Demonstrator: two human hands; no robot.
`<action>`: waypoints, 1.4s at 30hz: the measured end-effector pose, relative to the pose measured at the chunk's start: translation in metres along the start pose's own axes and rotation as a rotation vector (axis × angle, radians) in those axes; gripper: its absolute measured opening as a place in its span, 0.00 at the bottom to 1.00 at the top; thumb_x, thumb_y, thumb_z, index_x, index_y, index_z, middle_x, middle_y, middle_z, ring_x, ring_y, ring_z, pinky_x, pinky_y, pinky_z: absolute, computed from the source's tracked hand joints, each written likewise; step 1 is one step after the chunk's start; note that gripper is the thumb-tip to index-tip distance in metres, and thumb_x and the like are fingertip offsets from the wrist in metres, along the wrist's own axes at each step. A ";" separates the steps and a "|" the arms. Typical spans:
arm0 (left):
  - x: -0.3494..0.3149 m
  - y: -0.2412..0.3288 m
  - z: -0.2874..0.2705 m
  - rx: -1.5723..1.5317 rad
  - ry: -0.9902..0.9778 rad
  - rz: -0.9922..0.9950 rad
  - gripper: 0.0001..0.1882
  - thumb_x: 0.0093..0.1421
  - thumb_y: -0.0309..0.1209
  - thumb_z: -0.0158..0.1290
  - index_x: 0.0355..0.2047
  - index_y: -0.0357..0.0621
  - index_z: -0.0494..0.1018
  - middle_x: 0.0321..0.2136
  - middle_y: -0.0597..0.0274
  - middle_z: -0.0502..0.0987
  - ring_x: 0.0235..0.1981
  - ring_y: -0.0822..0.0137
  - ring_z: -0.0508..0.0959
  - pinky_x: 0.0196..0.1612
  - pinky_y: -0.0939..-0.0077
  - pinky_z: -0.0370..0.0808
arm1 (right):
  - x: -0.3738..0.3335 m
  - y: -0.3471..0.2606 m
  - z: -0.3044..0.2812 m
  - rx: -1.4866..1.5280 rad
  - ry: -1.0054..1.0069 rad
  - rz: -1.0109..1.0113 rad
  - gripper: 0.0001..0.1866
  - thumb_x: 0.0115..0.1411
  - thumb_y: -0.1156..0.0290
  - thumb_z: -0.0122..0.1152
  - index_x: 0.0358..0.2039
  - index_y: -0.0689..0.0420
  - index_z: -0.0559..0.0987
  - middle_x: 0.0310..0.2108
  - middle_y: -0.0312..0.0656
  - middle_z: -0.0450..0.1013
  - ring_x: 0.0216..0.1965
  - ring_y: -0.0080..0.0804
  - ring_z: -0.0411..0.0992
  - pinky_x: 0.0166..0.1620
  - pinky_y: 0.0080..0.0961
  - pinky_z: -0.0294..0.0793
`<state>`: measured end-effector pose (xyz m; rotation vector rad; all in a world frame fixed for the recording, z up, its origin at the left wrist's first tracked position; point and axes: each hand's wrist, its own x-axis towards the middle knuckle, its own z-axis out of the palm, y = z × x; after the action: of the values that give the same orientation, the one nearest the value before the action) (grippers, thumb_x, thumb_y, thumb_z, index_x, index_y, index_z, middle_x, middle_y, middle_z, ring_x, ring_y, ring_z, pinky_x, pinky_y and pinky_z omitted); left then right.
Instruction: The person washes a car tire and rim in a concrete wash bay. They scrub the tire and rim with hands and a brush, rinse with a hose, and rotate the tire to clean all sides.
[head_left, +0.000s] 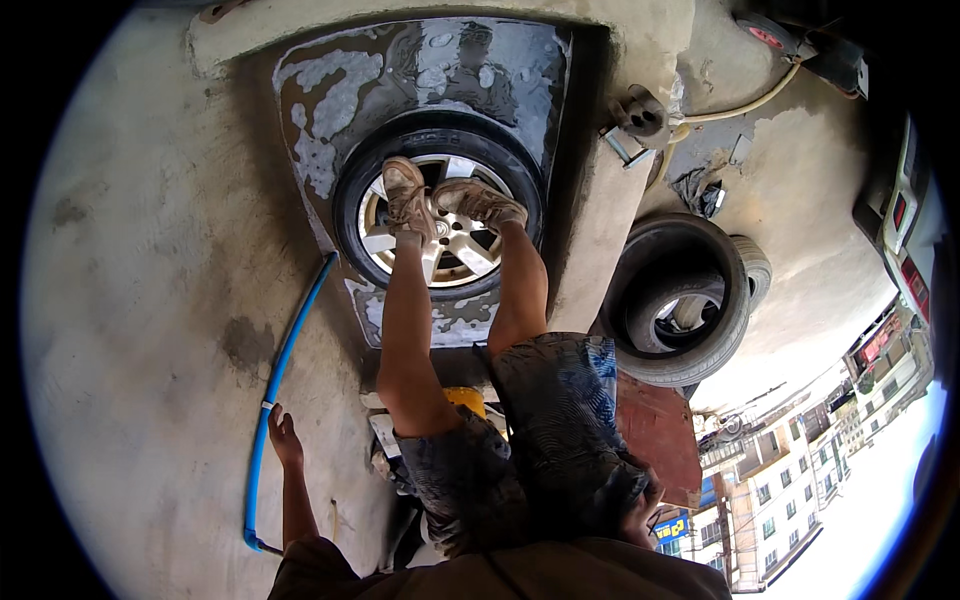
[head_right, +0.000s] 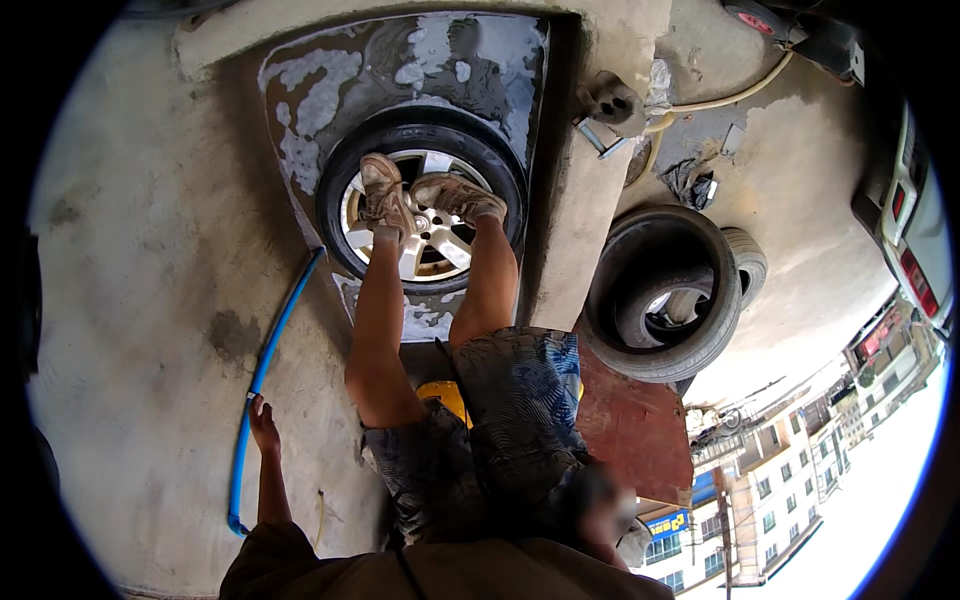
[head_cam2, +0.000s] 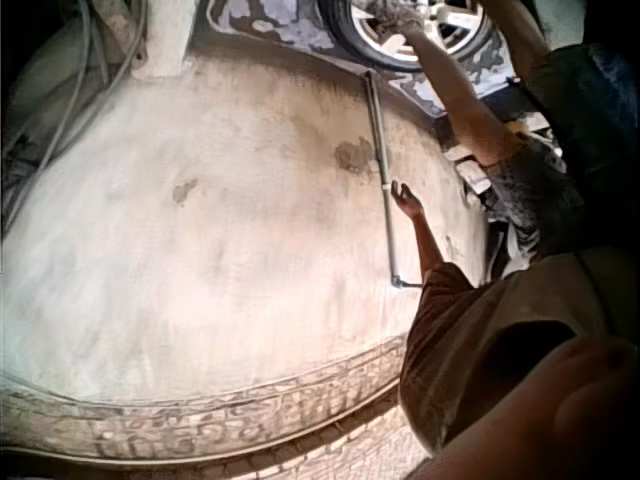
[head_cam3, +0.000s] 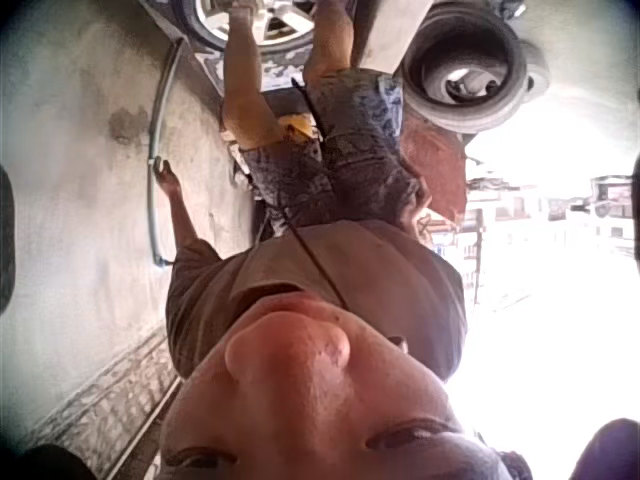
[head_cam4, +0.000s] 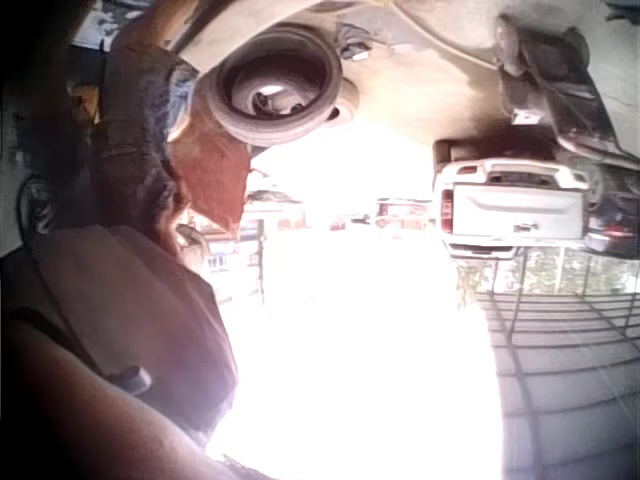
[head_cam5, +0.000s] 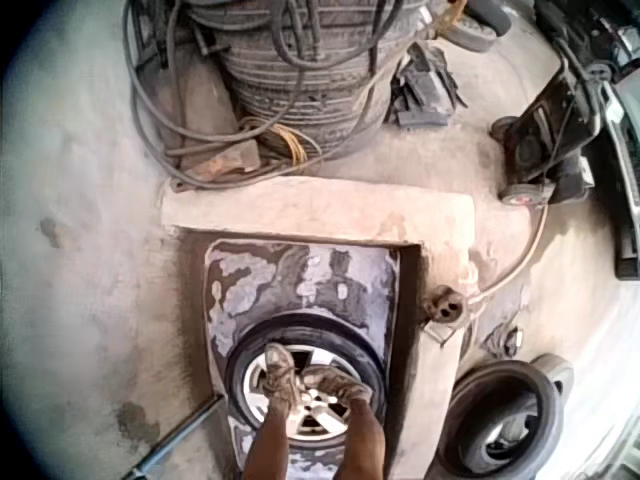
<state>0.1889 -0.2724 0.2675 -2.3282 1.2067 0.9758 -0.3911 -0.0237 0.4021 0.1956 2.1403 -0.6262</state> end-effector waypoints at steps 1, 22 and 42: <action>-0.001 0.023 -0.005 -0.034 -0.003 -0.051 0.21 0.64 0.30 0.46 0.56 0.36 0.64 0.56 0.52 0.67 0.57 0.60 0.68 0.56 0.67 0.66 | -0.009 0.000 0.003 -0.070 -0.039 0.030 0.14 0.59 0.71 0.50 0.39 0.67 0.77 0.33 0.41 0.76 0.36 0.25 0.71 0.40 0.22 0.69; -0.052 0.225 0.051 -0.323 -0.354 0.316 0.20 0.63 0.26 0.47 0.56 0.44 0.64 0.50 0.59 0.71 0.45 0.70 0.73 0.45 0.75 0.70 | -0.053 -0.072 0.119 0.015 -0.355 -0.067 0.20 0.52 0.79 0.58 0.48 0.61 0.73 0.54 0.53 0.66 0.57 0.43 0.65 0.59 0.32 0.61; -0.021 0.149 -0.009 0.037 -0.343 0.271 0.21 0.62 0.32 0.48 0.55 0.38 0.66 0.51 0.53 0.72 0.47 0.59 0.74 0.51 0.69 0.70 | -0.121 0.005 0.124 0.180 0.206 0.222 0.22 0.52 0.76 0.60 0.49 0.65 0.73 0.46 0.46 0.73 0.49 0.35 0.71 0.55 0.28 0.66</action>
<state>0.0629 -0.3515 0.2906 -1.8976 1.3976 1.3640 -0.2281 -0.0714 0.4350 0.6111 2.2157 -0.6920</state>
